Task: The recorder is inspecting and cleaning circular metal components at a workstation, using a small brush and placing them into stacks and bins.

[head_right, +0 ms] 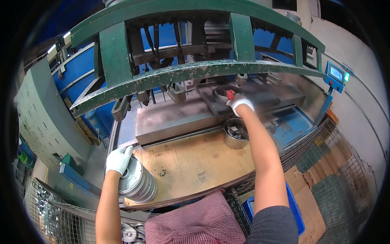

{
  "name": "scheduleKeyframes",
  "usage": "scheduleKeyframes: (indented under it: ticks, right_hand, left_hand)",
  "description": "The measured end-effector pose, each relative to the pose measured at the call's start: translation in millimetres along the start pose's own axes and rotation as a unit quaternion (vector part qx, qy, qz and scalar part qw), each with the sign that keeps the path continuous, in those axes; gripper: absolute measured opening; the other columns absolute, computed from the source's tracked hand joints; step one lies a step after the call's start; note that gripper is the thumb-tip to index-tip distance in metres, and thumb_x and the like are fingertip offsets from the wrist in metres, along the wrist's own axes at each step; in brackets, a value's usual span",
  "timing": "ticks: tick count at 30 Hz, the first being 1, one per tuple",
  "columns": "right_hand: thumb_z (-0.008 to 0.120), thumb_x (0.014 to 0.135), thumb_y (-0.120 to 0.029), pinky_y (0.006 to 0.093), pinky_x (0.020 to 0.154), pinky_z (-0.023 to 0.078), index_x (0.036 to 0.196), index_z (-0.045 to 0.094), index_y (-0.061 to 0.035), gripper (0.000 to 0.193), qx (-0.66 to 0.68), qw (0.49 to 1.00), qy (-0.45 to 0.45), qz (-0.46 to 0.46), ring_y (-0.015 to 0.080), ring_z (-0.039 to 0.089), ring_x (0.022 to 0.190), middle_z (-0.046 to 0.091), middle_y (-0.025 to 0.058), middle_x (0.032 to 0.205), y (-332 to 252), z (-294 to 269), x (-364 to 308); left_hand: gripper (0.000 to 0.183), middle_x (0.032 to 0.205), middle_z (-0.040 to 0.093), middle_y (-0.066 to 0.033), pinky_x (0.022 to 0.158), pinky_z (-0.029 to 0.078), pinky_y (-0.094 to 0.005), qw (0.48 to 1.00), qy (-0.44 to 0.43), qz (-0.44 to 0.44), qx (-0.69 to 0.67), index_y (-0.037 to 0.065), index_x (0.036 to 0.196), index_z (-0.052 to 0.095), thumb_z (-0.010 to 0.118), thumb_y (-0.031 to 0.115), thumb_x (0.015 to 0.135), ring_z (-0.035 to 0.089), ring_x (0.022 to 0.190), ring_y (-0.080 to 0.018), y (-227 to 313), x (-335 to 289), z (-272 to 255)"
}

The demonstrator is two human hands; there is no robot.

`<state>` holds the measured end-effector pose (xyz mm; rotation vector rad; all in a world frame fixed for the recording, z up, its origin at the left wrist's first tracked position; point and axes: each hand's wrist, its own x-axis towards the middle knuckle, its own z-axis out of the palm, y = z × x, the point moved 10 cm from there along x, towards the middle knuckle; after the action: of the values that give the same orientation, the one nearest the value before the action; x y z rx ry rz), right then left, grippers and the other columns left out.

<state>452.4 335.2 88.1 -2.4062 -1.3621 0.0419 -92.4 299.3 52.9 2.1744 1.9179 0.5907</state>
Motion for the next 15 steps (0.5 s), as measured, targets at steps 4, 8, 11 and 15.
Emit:
scheduleKeyframes:
  ticks: [4, 8, 11, 15]
  right_hand:
    - [0.066, 0.081, -0.042, 0.043, 0.094, 0.048, 0.119, 0.062, -0.0024, 0.055, -0.009, 0.998, 0.056, 0.041, 0.0389, 0.059, 0.113, 0.063, 0.0245, 0.119, 16.0, -15.1, -6.8]
    - [0.065, 0.083, -0.042, 0.044, 0.095, 0.047, 0.119, 0.061, -0.0016, 0.055, -0.008, 0.997, 0.05, 0.049, 0.0392, 0.058, 0.114, 0.062, 0.0257, 0.119, 24.0, -20.9, -13.3]
    - [0.065, 0.082, -0.042, 0.0441, 0.094, 0.047, 0.119, 0.061, -0.0014, 0.055, 0.001, 0.998, 0.047, 0.044, 0.0392, 0.058, 0.113, 0.062, 0.0259, 0.119, 14.8, -18.9, -30.0]
    - [0.062, 0.083, -0.044, 0.0441, 0.095, 0.047, 0.12, 0.06, -0.0049, 0.054, 0.042, 0.999, 0.025, 0.008, 0.04, 0.058, 0.112, 0.062, 0.0236, 0.119, 9.0, -13.7, -69.2]
  left_hand:
    - [0.048, 0.093, 0.069, -0.018, 0.083, 0.049, -0.0428, 0.999, 0.021, 0.017, 0.021, 0.008, 0.092, 0.073, 0.043, 0.046, 0.095, 0.066, 0.09, -0.0357, 1.6, -0.5, -1.0]
    - [0.048, 0.093, 0.069, -0.0179, 0.083, 0.049, -0.0429, 0.999, 0.023, 0.023, 0.015, 0.009, 0.093, 0.073, 0.043, 0.046, 0.095, 0.066, 0.091, -0.0356, 3.1, 1.7, -0.1]
    - [0.048, 0.094, 0.069, -0.0179, 0.083, 0.049, -0.0422, 1.0, 0.021, 0.018, 0.01, 0.009, 0.092, 0.073, 0.043, 0.047, 0.095, 0.066, 0.091, -0.0354, 0.2, 2.5, 1.3]
    - [0.048, 0.094, 0.07, -0.0179, 0.084, 0.049, -0.041, 1.0, 0.017, 0.009, -0.009, 0.01, 0.095, 0.073, 0.043, 0.048, 0.094, 0.066, 0.091, -0.0349, -5.7, 0.4, 2.7]
